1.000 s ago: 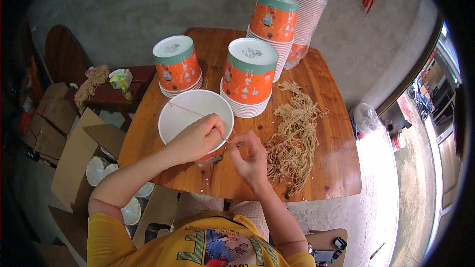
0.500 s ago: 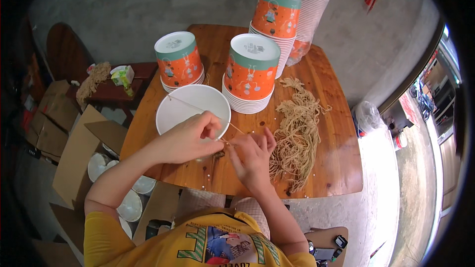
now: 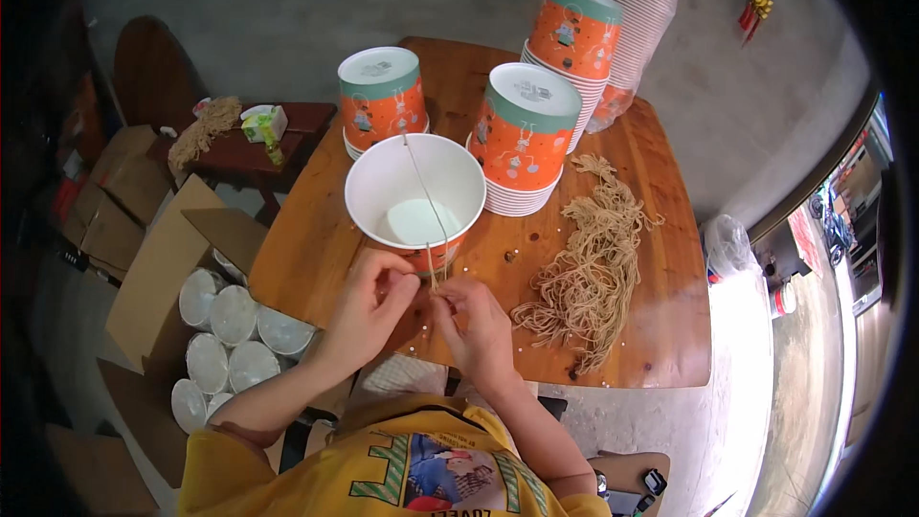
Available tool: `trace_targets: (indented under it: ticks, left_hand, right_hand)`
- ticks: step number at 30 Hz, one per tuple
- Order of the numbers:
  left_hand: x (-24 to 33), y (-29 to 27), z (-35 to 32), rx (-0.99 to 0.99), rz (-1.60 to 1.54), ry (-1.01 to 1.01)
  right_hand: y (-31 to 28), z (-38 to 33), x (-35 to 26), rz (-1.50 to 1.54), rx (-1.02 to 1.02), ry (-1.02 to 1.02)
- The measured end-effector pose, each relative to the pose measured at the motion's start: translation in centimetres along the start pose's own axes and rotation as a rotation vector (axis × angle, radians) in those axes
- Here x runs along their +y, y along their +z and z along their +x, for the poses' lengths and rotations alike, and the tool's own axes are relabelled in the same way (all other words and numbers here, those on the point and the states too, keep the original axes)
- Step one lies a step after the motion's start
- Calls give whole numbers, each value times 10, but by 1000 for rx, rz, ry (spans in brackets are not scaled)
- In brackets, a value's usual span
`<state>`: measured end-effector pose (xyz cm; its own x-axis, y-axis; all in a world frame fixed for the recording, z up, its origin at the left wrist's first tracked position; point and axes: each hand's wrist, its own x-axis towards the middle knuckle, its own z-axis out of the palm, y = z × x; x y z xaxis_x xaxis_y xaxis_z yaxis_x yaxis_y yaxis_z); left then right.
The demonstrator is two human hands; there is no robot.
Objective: Thread rubber bands through pre-drilled holes in paper bowls for final packaging.
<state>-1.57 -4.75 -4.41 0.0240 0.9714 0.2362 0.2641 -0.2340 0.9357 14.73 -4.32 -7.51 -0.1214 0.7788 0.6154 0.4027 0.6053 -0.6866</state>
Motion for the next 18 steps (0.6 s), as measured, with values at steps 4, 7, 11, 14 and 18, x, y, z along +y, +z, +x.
trace_targets:
  ticks: [4, 7, 11, 14, 18]
  left_hand:
    - [0, 7, 9, -173, -551, -428]
    - [-1, 14, 12, -117, -609, -435]
    - [2, 19, 12, -28, -717, -492]
    - [-2, 21, 18, 29, -842, -471]
    - [0, 20, 22, 161, -804, -426]
  right_hand:
    - [4, -3, -3, 13, 8, -38]
    - [1, -1, -4, -63, -10, -77]
    - [-5, 4, -7, -171, -94, -181]
    - [-7, 8, -8, -153, -137, -301]
    - [-14, 13, -11, -212, -213, -360]
